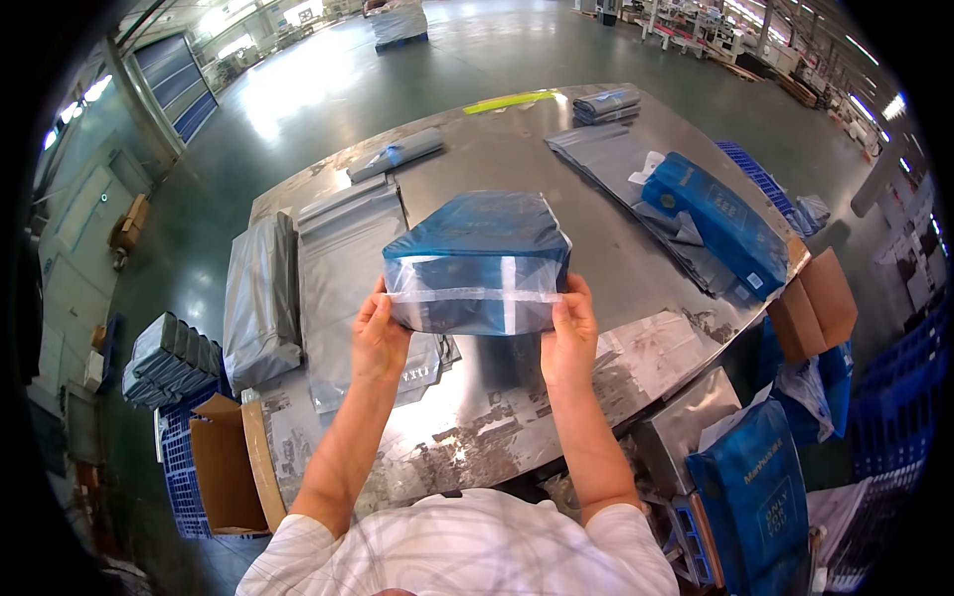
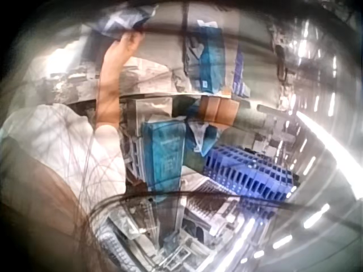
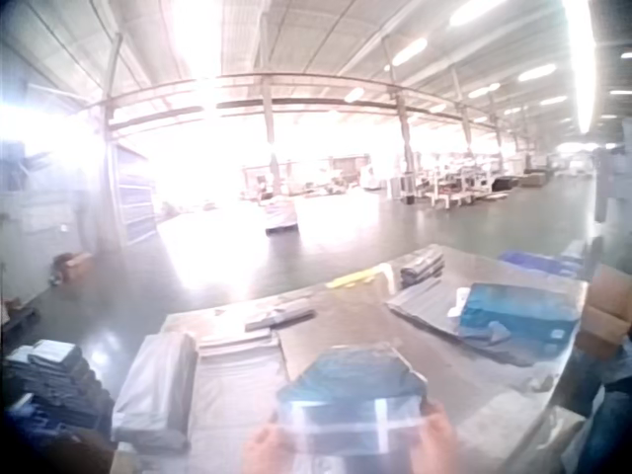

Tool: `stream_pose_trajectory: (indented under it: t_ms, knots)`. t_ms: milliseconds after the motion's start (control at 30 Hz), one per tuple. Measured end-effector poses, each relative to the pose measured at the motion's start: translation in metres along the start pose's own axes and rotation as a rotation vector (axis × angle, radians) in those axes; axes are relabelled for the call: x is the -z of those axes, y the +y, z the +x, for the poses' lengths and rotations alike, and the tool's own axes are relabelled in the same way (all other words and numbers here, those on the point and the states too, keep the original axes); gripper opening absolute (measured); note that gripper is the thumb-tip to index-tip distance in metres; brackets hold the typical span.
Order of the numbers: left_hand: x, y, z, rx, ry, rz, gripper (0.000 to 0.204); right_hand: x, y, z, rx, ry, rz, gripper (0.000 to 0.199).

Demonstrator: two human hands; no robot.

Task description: The person repeatedly picks blue padded mailers from a metal table, folds them, and places them into a blue plastic crate. The person also stacks folded mailers on the table. A coworker is visible working at the same table.

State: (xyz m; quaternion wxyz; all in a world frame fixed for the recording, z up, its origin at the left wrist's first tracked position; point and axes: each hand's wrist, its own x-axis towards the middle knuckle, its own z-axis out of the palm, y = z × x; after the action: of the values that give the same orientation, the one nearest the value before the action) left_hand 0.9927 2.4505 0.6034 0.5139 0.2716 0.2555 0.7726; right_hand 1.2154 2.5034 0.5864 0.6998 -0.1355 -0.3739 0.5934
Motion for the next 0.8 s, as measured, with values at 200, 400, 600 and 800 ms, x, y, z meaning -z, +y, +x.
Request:
stream_pose_trajectory:
  t_ms: [200, 400, 600, 800]
  knots:
    - [-0.002, 0.003, -0.002, 0.01, -0.067, -0.011, 0.014, 0.004, -0.003, -0.007, -0.035, 0.035, 0.028, 0.008]
    - [-0.005, 0.004, -0.007, 0.012, -0.087, 0.046, 0.014, -0.001, -0.013, -0.009, -0.056, 0.062, 0.05, 0.006]
    - [0.051, -0.02, 0.017, 0.251, 0.255, 0.024, 0.06, 0.032, -0.014, -0.008, -0.087, 0.053, 0.052, 0.044]
    - [0.106, -0.096, 0.039, 0.908, 0.007, 0.163, 0.071, 0.102, 0.053, 0.031, -1.067, 0.161, -0.402, 0.089]
